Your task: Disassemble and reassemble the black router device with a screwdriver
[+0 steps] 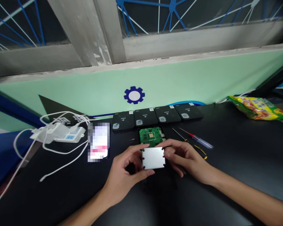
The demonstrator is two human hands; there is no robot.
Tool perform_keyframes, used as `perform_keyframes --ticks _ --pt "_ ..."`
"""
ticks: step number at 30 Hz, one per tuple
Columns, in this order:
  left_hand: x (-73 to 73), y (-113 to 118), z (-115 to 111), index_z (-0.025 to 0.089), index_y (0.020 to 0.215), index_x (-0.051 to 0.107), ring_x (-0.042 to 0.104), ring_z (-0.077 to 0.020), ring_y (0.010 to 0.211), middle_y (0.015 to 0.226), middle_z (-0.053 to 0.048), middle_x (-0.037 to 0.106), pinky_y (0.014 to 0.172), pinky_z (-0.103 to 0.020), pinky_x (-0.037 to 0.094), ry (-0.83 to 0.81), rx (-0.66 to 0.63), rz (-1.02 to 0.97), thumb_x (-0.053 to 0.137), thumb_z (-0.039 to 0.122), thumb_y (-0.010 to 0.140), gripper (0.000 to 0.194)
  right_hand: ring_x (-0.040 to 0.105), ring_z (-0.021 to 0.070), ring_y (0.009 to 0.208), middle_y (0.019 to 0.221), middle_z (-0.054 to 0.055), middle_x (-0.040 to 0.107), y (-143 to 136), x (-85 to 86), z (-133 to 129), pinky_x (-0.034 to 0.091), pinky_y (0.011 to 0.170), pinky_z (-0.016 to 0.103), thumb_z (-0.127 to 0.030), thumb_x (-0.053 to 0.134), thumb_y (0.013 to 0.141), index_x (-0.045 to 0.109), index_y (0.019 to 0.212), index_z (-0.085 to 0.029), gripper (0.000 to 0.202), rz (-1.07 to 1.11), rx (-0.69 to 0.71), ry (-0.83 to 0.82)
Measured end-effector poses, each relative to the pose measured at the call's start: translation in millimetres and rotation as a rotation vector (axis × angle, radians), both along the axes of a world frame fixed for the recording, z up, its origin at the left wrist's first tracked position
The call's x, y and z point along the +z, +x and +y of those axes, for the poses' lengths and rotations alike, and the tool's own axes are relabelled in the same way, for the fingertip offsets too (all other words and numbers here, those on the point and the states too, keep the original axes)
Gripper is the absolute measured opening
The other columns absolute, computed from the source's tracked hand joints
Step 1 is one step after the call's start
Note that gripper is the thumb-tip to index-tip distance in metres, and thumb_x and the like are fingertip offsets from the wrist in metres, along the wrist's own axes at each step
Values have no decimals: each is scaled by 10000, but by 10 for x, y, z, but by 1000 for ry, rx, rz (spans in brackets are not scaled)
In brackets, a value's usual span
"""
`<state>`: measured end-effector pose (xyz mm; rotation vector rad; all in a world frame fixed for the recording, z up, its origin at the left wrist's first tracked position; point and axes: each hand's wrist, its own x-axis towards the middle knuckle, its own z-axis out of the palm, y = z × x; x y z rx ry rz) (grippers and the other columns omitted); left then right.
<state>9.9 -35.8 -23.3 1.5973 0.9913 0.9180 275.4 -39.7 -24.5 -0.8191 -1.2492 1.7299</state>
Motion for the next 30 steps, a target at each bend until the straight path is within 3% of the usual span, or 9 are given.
perform_keyframes --ticks 3,6,9,13,16,18,21,26,30 --pt "13 -12 14 376 1373 759 657 -143 766 924 27 699 714 -249 534 116 -26 -20 1008 258 821 617 486 39 436 740 -35 628 3 3 -20 329 430 170 -414 732 1090 774 1289 -188 303 -19 6 4" --pt "38 -14 36 391 1368 778 729 -229 1063 1231 -49 729 877 -324 602 239 -120 -13 1024 292 808 620 484 43 456 764 -26 634 11 -14 -62 359 436 172 -410 736 1088 781 1312 -197 313 -69 -1 33" --pt "53 -18 48 405 1412 761 689 -311 1302 1419 -88 695 1068 -459 597 332 -186 3 1027 351 807 663 456 49 477 747 -34 604 1 -24 -114 399 452 172 -410 722 1096 784 1343 -213 322 -110 -6 62" --pt "64 -26 32 397 1457 729 630 -354 1428 1561 -116 635 1146 -553 570 382 -194 42 986 392 854 656 507 85 578 912 31 707 -47 -15 -147 463 479 181 -428 747 1073 794 1335 -237 327 -160 -117 97" --pt "85 -18 10 401 1499 684 667 -332 1405 1565 -111 649 1166 -548 566 365 -210 43 944 335 911 646 556 112 655 1108 87 745 -74 -4 -132 498 490 192 -425 807 1027 804 1284 -232 321 -181 -246 119" --pt "95 -5 1 408 1510 669 700 -309 1352 1513 -99 679 1146 -519 587 376 -221 45 936 306 921 655 540 107 627 1037 72 733 -73 0 -119 481 472 188 -413 834 1006 811 1232 -223 297 -156 -272 116" --pt "80 7 -2 402 1489 699 701 -292 1275 1397 -86 674 1077 -479 626 421 -203 72 953 323 900 646 507 96 574 850 29 700 -57 7 -123 433 452 173 -398 852 992 823 1158 -216 248 -100 -198 87" --pt "11 -4 -12 402 1515 687 674 -183 917 1252 -55 590 711 -303 630 416 -133 107 953 343 900 673 525 89 584 904 54 761 -66 19 -183 455 471 169 -386 818 1023 870 1179 -239 221 -102 -52 84" --pt "-13 -3 -44 393 1553 655 634 -173 889 1206 -50 564 631 -260 589 435 -126 147 932 342 922 691 468 69 531 839 42 743 -96 -1 -197 455 447 166 -393 826 1014 898 1160 -234 228 -97 -32 45"
